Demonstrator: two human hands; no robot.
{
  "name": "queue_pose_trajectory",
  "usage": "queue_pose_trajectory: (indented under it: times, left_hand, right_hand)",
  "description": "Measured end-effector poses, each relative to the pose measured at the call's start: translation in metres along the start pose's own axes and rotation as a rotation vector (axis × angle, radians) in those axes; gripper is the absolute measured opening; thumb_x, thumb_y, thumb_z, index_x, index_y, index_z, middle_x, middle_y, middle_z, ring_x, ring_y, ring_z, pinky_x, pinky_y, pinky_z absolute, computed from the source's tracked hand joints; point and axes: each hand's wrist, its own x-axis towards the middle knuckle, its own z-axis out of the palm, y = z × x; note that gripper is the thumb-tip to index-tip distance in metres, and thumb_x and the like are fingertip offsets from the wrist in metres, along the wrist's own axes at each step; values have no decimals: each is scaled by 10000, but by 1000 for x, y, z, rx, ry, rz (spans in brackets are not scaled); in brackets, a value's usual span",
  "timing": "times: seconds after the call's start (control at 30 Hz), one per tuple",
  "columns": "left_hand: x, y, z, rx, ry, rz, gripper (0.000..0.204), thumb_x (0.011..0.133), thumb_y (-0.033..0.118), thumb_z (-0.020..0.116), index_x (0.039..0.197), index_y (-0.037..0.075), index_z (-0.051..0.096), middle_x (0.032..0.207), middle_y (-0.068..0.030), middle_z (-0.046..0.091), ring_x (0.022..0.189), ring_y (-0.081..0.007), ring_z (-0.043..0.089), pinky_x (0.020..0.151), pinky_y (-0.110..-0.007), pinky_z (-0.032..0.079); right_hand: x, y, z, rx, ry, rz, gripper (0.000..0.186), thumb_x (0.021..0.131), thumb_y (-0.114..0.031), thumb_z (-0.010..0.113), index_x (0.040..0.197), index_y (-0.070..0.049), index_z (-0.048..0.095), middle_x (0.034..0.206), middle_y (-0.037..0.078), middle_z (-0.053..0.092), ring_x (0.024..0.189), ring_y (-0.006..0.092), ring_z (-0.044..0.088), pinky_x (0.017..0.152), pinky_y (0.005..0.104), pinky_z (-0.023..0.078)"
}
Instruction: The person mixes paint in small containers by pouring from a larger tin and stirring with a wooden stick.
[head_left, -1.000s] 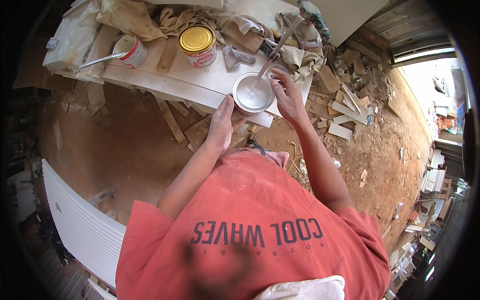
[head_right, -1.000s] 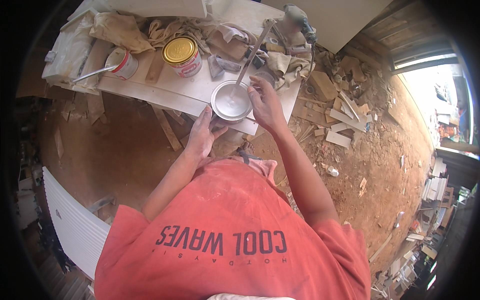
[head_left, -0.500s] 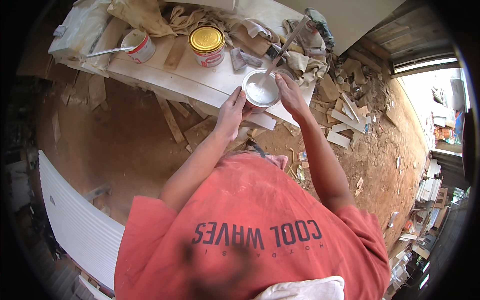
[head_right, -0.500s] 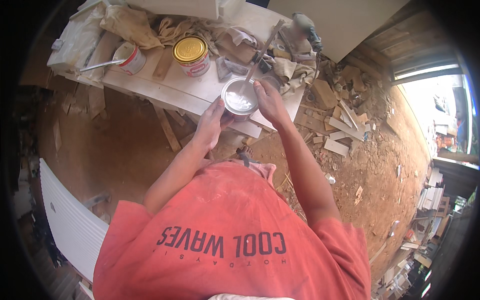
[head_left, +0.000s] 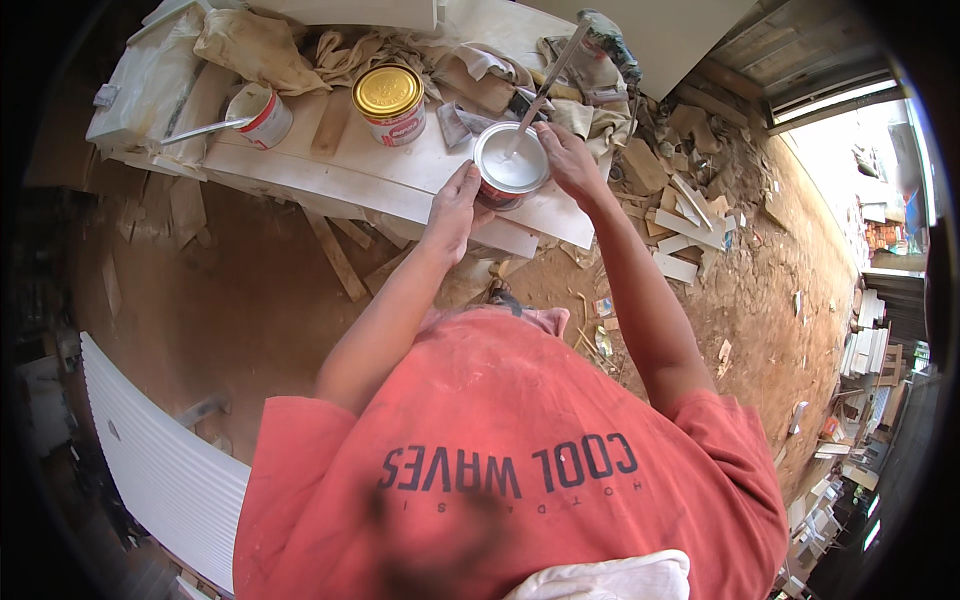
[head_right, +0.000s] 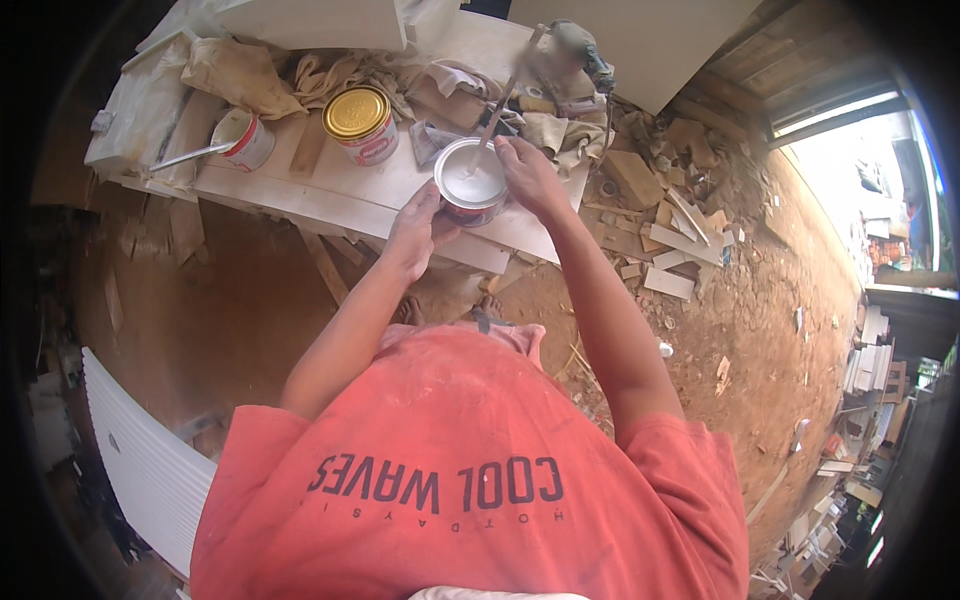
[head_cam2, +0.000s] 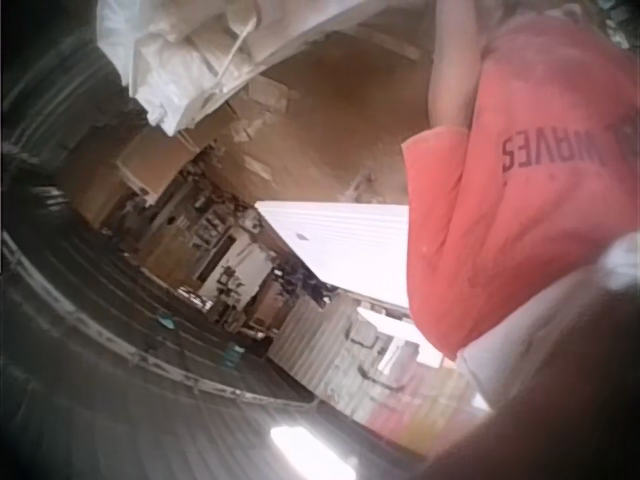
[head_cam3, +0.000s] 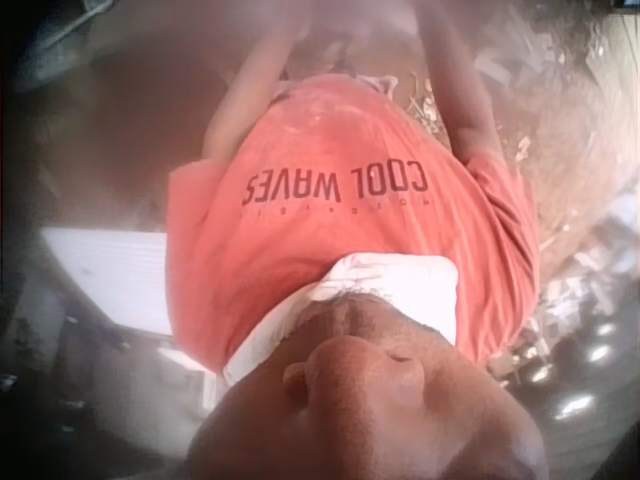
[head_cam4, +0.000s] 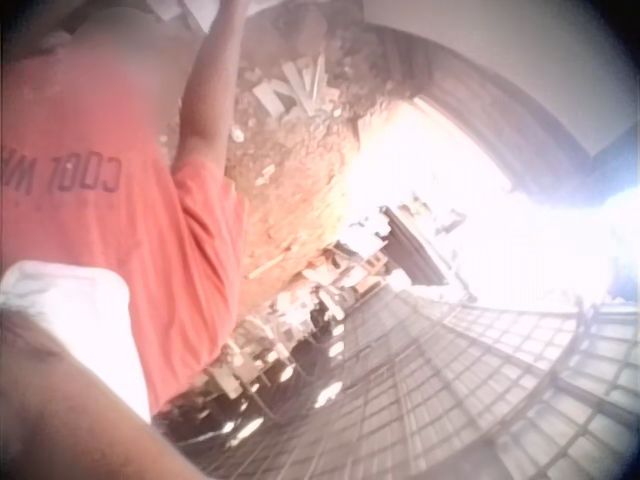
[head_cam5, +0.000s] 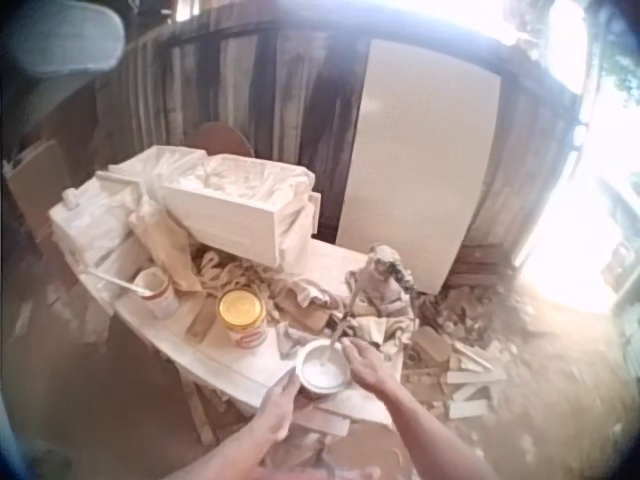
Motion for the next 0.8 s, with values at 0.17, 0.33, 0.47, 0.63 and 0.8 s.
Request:
queue_pose_trajectory:
  times: [0.17, 0.33, 0.47, 0.63, 0.8]
  left_hand:
    - [2, -9, -22, -1, 36, 17, 588, 1063, 474, 463, 1466, 47, 486, 1506, -136, 453, 1394, -293, 407, 1076, -515, 437]
    - [-3, -23, -81, 862, 159, 410, 541, 1036, 400, 512, 1416, 15, 537, 1580, -242, 318, 1469, -436, 245, 1166, -534, 303]
    - [0, -24, -103, 1503, 349, 573, 673, 973, 414, 589, 1502, 31, 427, 1614, -272, 226, 1488, -486, 169, 1206, -561, 193]
    - [29, -18, -93, 1779, 232, 450, 879, 932, 547, 573, 1594, 68, 249, 1656, -263, 98, 1532, -451, 62, 1219, -610, 72]
    - [30, -25, -109, 1823, 190, 342, 947, 936, 573, 550, 1614, 56, 137, 1653, -293, 49, 1530, -475, 32, 1209, -629, 73]
  right_hand:
    - [26, -23, -2, -13, 47, -104, 547, 922, -472, 660, 1177, 12, 672, 1055, 216, 719, 971, 334, 684, 876, 424, 505]
    - [16, -53, -10, -258, 3, -131, 413, 904, -355, 676, 1118, -3, 690, 973, 252, 720, 923, 369, 705, 826, 427, 520]
    - [-3, -60, -12, -260, 125, -256, 279, 922, -270, 663, 997, -1, 663, 833, 239, 692, 826, 416, 678, 736, 469, 507]
    - [6, -37, 4, -204, 262, -386, 265, 919, -293, 716, 980, -38, 678, 739, 192, 680, 661, 327, 688, 620, 428, 522]
    - [-17, -40, 2, -404, 180, -407, 381, 886, -407, 708, 752, -62, 620, 649, 191, 618, 652, 438, 629, 652, 504, 520]
